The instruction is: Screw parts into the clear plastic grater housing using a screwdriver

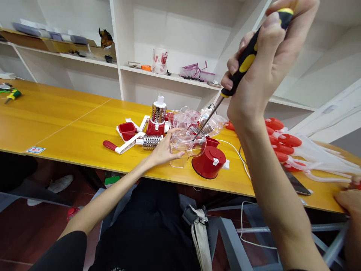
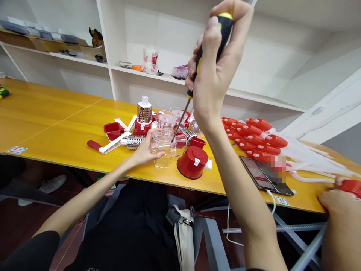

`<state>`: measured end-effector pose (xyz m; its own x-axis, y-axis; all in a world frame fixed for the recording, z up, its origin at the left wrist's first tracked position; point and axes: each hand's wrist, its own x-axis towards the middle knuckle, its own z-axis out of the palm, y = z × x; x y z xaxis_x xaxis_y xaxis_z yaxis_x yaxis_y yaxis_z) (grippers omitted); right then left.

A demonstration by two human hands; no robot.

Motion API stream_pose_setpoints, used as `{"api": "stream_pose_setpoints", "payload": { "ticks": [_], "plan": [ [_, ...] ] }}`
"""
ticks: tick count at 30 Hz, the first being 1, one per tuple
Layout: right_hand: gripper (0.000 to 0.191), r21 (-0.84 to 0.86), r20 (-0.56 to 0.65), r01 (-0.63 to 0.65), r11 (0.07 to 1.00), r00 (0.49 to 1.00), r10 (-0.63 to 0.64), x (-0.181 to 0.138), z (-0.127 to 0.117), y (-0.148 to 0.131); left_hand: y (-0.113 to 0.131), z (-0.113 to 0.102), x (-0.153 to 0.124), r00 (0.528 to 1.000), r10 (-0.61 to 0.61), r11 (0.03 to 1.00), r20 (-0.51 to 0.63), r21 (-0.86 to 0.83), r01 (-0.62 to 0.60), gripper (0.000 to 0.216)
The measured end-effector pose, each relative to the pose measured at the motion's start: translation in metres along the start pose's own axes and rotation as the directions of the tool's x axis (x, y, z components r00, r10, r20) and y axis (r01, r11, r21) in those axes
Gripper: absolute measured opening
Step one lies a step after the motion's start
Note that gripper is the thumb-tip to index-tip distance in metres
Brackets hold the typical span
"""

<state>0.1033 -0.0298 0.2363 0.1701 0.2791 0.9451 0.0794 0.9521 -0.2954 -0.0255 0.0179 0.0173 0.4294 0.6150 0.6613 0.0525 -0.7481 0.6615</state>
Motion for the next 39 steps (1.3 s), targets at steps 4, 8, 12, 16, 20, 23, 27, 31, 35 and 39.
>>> {"api": "stream_pose_setpoints", "payload": {
  "ticks": [4, 8, 12, 16, 20, 23, 27, 31, 35, 39],
  "plan": [
    [0.021, 0.03, -0.052, 0.039, 0.999, 0.998, -0.037, 0.002, 0.015, 0.002, 0.0, 0.0, 0.001, 1.0, 0.012, 1.0, -0.012, 0.001, -0.012, 0.082],
    [0.031, 0.122, 0.143, -0.161, 0.979, 0.979, 0.143, 0.009, 0.013, 0.009, 0.002, -0.002, 0.002, 1.0, 0.002, 1.0, -0.003, 0.011, -0.002, 0.082],
    [0.039, 0.219, 0.245, -0.228, 0.949, 0.954, 0.173, 0.009, 0.011, 0.006, 0.002, -0.002, 0.002, 1.0, 0.0, 1.0, 0.005, 0.002, 0.0, 0.083],
    [0.035, 0.215, 0.252, -0.232, 0.949, 0.952, 0.176, 0.009, 0.011, 0.005, 0.003, -0.002, 0.002, 1.0, -0.005, 1.0, 0.007, 0.003, 0.004, 0.082],
    [0.041, 0.218, 0.109, -0.221, 0.951, 0.973, 0.201, 0.015, 0.003, 0.016, 0.005, -0.002, 0.002, 1.0, -0.018, 1.0, 0.01, 0.026, 0.017, 0.082],
    [0.043, 0.197, 0.074, -0.208, 0.958, 0.978, 0.197, 0.019, -0.004, 0.02, 0.006, -0.002, 0.002, 1.0, -0.004, 1.0, 0.009, 0.02, 0.003, 0.081],
    [0.029, 0.161, 0.126, -0.271, 0.949, 0.959, 0.252, 0.019, -0.007, 0.016, 0.005, -0.003, 0.002, 1.0, -0.009, 1.0, 0.006, -0.002, 0.009, 0.082],
    [0.022, 0.213, 0.183, -0.284, 0.935, 0.952, 0.247, 0.016, -0.004, 0.014, 0.004, -0.002, 0.002, 1.0, -0.021, 1.0, 0.012, -0.013, 0.021, 0.081],
    [0.022, 0.237, 0.129, -0.244, 0.94, 0.967, 0.219, 0.016, -0.003, 0.02, 0.002, 0.0, 0.003, 1.0, -0.01, 1.0, 0.007, -0.019, 0.01, 0.082],
    [0.024, 0.111, -0.041, -0.185, 0.976, 0.981, 0.19, 0.02, -0.009, 0.028, -0.001, 0.0, 0.003, 1.0, 0.0, 1.0, 0.01, -0.02, 0.0, 0.085]
  ]
}}
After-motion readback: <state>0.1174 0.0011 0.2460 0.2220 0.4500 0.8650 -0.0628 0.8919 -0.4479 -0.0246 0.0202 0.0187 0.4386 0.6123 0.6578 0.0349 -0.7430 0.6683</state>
